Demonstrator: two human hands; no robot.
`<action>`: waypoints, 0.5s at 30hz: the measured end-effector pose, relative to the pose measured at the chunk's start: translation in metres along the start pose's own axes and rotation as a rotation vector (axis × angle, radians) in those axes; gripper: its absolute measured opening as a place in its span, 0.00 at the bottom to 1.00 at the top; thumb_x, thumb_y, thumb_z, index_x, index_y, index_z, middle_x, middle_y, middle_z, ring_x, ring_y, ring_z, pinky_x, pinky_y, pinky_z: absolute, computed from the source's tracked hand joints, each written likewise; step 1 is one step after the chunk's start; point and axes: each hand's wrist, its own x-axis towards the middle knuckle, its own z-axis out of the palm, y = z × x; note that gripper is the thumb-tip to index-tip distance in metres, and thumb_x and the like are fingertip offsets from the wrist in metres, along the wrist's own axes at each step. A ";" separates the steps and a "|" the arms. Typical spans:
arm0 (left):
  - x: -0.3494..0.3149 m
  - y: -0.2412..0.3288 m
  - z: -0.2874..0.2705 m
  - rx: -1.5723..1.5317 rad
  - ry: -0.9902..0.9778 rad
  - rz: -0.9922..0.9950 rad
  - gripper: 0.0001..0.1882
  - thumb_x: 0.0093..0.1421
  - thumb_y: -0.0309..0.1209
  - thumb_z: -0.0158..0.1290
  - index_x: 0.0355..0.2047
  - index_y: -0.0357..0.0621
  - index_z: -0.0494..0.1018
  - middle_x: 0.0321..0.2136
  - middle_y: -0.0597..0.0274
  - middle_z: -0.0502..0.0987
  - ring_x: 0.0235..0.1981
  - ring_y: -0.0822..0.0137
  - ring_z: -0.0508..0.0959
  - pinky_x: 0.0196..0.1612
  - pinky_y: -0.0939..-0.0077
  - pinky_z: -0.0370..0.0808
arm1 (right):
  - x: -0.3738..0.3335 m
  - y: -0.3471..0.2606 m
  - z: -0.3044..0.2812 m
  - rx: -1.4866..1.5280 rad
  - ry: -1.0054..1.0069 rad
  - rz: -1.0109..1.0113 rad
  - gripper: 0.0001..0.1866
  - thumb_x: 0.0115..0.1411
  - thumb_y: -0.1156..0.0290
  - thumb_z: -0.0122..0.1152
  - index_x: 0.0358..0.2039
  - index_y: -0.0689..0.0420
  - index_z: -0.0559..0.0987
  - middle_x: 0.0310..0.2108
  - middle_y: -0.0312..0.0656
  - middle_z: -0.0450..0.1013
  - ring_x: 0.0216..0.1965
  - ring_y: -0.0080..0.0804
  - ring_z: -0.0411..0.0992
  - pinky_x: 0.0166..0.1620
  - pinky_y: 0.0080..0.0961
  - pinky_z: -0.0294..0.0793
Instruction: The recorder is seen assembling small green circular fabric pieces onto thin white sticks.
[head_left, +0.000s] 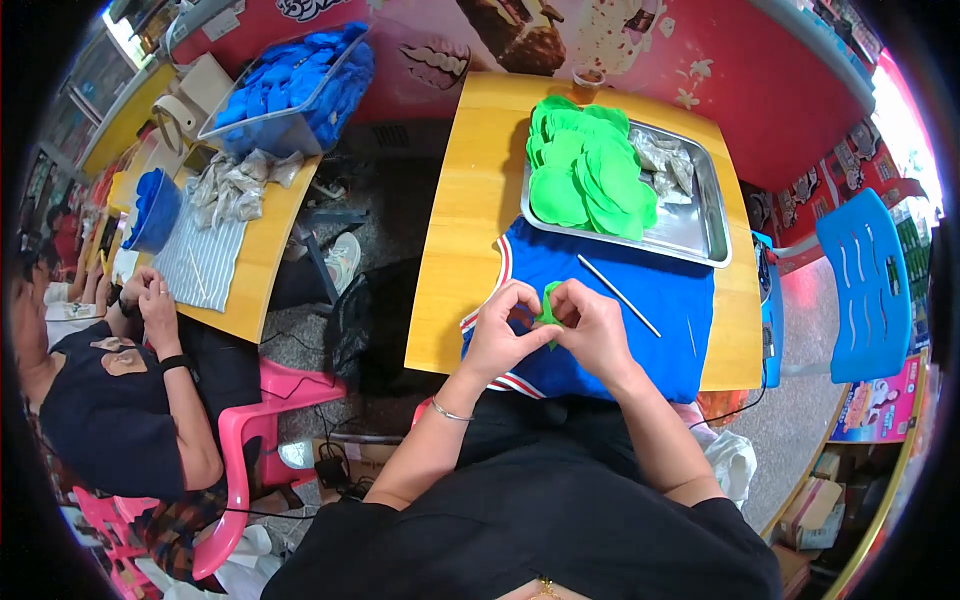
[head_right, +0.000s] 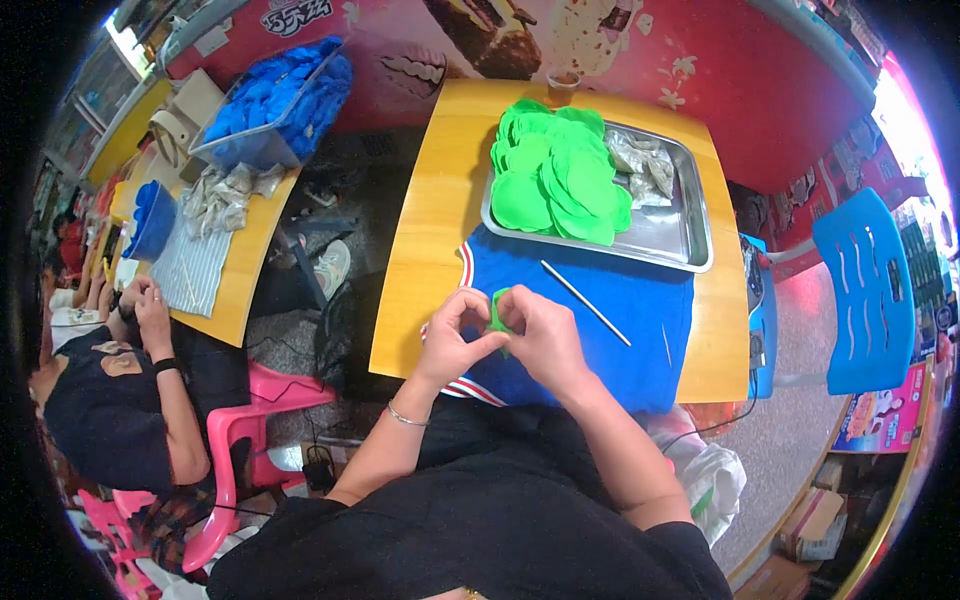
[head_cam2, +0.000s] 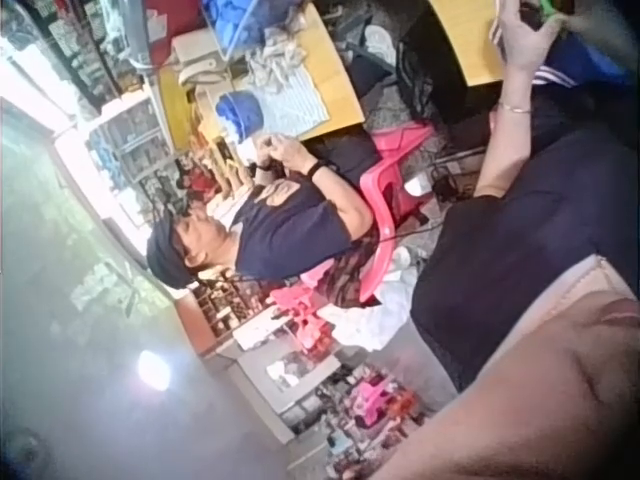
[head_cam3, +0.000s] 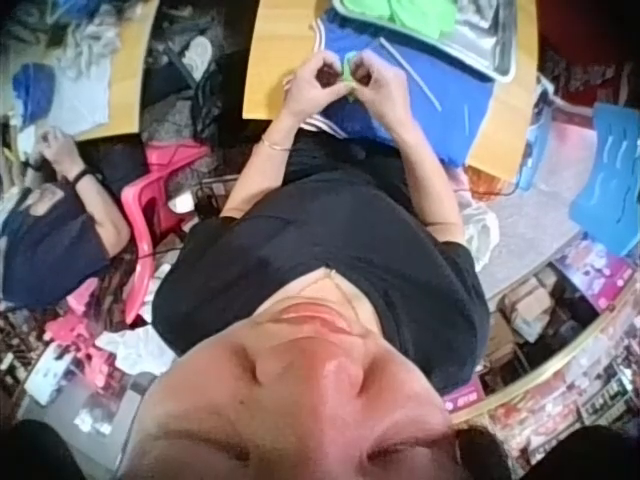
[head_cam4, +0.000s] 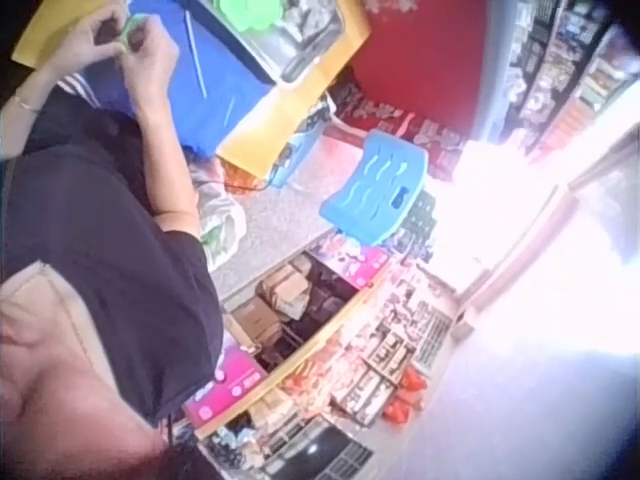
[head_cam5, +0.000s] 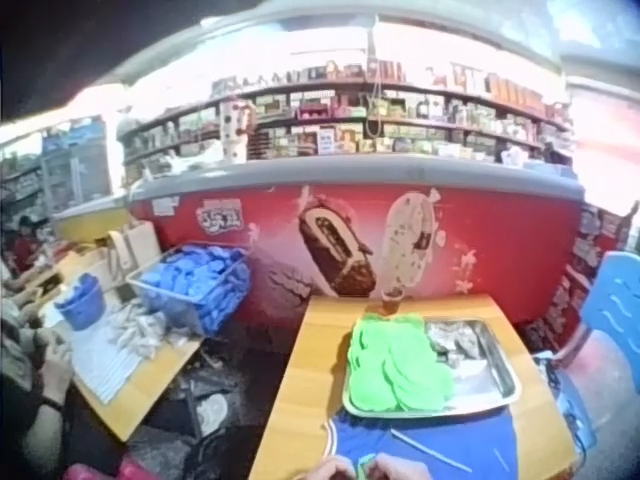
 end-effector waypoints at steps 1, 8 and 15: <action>-0.002 -0.001 0.001 0.002 0.001 0.003 0.14 0.46 0.26 0.63 0.28 0.41 0.67 0.28 0.66 0.69 0.26 0.76 0.69 0.30 0.84 0.69 | 0.000 -0.001 0.000 0.001 0.000 -0.003 0.14 0.40 0.82 0.66 0.27 0.60 0.72 0.21 0.41 0.71 0.22 0.27 0.72 0.25 0.22 0.70; -0.004 -0.003 0.002 -0.007 0.125 -0.120 0.12 0.50 0.24 0.61 0.29 0.40 0.67 0.22 0.68 0.71 0.22 0.78 0.71 0.26 0.86 0.70 | 0.002 -0.014 -0.006 -0.086 -0.085 -0.078 0.11 0.46 0.75 0.65 0.31 0.58 0.74 0.25 0.42 0.74 0.27 0.33 0.74 0.30 0.25 0.72; -0.003 -0.003 0.002 -0.066 0.144 -0.064 0.11 0.53 0.23 0.58 0.32 0.40 0.66 0.25 0.69 0.71 0.25 0.80 0.70 0.29 0.86 0.69 | 0.000 0.005 -0.004 0.186 -0.039 0.107 0.07 0.51 0.74 0.61 0.32 0.60 0.75 0.26 0.37 0.75 0.27 0.23 0.74 0.30 0.21 0.72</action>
